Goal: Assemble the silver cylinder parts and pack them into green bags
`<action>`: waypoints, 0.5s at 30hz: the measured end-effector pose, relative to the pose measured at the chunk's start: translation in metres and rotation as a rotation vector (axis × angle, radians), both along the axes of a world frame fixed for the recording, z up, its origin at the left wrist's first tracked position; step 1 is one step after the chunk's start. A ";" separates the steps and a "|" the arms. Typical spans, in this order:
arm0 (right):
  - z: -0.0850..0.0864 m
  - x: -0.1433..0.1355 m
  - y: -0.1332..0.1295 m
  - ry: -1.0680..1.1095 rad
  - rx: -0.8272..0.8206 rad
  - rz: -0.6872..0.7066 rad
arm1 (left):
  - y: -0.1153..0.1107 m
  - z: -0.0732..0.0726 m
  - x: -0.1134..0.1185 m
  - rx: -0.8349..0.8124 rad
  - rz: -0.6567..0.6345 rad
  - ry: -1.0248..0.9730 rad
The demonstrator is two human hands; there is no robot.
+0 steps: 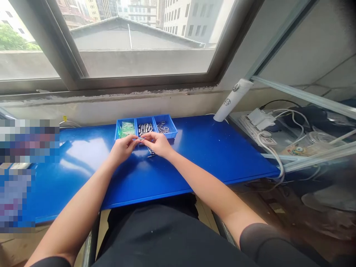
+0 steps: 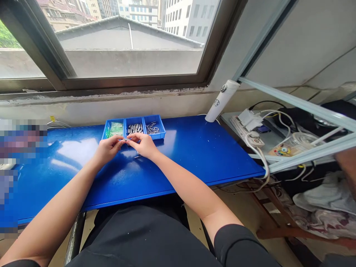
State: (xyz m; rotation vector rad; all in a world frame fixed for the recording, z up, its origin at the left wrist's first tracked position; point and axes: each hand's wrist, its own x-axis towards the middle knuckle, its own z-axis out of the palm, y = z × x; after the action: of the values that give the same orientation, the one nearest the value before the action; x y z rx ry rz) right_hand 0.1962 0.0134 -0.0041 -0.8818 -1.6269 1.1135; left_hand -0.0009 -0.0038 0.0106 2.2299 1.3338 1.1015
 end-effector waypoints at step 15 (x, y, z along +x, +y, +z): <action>0.004 0.001 -0.002 -0.025 0.029 -0.013 | -0.004 0.004 0.003 -0.005 0.013 -0.053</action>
State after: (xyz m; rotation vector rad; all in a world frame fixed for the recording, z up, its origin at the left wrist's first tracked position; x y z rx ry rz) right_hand 0.1968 0.0117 0.0000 -0.8893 -1.6512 1.0719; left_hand 0.0026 -0.0076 0.0147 2.1763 1.3297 1.1521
